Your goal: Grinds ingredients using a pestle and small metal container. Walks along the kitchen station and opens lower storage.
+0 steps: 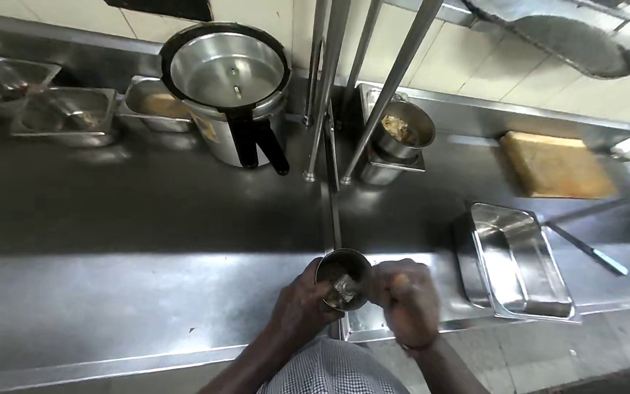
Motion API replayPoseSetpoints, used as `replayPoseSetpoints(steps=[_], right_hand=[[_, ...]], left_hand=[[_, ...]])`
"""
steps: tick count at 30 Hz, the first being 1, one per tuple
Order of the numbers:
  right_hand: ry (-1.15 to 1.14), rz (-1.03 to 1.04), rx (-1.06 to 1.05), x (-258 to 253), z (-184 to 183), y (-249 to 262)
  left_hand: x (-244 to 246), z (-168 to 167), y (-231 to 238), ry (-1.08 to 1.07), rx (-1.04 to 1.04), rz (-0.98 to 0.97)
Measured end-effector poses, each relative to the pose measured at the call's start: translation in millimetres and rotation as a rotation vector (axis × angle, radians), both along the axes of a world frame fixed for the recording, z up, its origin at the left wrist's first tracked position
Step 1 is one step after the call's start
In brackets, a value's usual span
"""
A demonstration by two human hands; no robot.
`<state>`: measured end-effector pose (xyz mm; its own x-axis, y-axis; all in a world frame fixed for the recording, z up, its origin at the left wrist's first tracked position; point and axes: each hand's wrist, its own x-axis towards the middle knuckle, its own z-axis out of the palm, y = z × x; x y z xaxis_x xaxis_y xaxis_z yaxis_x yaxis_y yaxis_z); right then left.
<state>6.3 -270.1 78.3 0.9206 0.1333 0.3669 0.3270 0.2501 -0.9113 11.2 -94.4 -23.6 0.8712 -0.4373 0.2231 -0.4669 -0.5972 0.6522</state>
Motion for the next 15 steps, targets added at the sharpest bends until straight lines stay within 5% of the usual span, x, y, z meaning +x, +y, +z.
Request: replayPoseSetpoints(steps=[4, 10, 15], right_hand=[[0.041, 0.021, 0.021, 10, -16, -1], [-0.016, 0.077, 0.062, -1, 28, -13], [0.015, -0.015, -0.012, 17, -20, -9]], left_hand=[[0, 8, -3, 0.066, 0.066, -0.009], [-4, 0, -3, -0.055, 0.019, 0.003], [-3, 10, -6, 0.079, 0.127, 0.004]])
